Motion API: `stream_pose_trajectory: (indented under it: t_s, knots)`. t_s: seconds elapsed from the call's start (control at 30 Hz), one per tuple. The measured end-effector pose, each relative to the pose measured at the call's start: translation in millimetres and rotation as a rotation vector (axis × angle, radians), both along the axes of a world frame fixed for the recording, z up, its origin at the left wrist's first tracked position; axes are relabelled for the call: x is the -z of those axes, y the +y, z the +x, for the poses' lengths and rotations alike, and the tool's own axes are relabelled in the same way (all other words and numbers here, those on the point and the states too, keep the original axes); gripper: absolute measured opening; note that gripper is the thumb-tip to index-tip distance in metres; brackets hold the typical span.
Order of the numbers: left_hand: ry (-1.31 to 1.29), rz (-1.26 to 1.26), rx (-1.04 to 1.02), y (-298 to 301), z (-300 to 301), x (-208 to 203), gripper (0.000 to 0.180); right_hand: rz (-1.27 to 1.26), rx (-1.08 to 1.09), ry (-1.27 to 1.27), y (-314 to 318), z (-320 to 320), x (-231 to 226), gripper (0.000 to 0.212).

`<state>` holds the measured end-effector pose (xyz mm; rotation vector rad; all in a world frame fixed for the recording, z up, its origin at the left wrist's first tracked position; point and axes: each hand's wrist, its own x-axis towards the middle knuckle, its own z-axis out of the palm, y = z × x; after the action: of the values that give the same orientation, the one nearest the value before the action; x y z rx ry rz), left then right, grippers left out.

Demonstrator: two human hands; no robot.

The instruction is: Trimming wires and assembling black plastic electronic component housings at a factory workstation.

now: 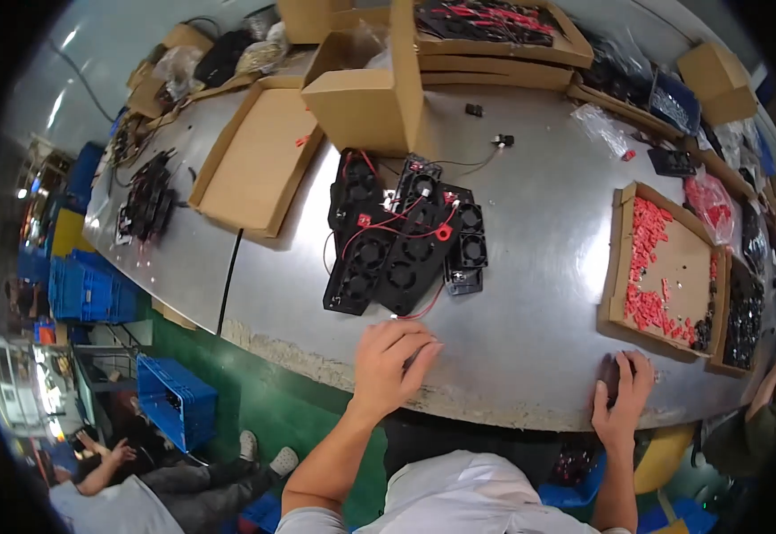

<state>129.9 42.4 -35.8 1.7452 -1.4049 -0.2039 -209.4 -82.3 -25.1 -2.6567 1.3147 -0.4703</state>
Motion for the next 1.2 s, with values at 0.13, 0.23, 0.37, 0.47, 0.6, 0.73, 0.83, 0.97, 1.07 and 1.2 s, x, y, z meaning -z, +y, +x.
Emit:
stream_pose_trajectory:
  t_s: [0.13,0.23,0.37,0.47,0.6,0.73,0.83,0.97,1.07,1.2]
  knots:
    - [0.138,-0.102,-0.099,15.4,6.0,-2.6,0.018,0.022,-0.073,0.009,-9.8,7.7,-9.8,0.067]
    - [0.021,-0.142,-0.223,18.7,37.2,-47.6,0.044,0.127,-0.095,0.066,-10.2,14.9,-26.0,0.08]
    - [0.278,0.25,-0.346,-22.3,114.0,-94.2,0.118,0.355,-0.099,-0.174,-3.0,93.8,-78.9,0.098]
    - [0.304,0.373,-0.112,-47.8,156.7,-82.7,0.129,0.56,-0.087,-0.271,-22.0,205.1,-69.9,0.12]
    - [0.417,0.529,0.062,-84.8,165.0,-77.1,0.135,0.766,-0.026,-0.326,-57.5,279.3,-48.2,0.131]
    - [0.522,0.385,0.124,-88.8,151.4,-54.6,0.121,0.758,0.051,-0.18,-63.1,300.3,-19.7,0.121]
    - [0.821,0.338,0.134,-85.5,137.3,-51.7,0.109,0.798,0.104,-0.318,-60.1,293.5,-13.1,0.11]
    - [1.164,0.275,0.109,-84.7,121.2,-63.5,0.103,0.98,0.128,-0.531,-64.0,276.2,-16.8,0.095]
    - [1.458,0.24,0.003,-78.2,103.8,-68.9,0.097,1.146,0.07,-0.756,-63.7,273.2,-36.4,0.08]
    - [1.578,0.167,-0.035,-90.2,56.7,-76.4,0.101,1.412,0.117,-0.967,-81.8,252.5,-41.2,0.072]
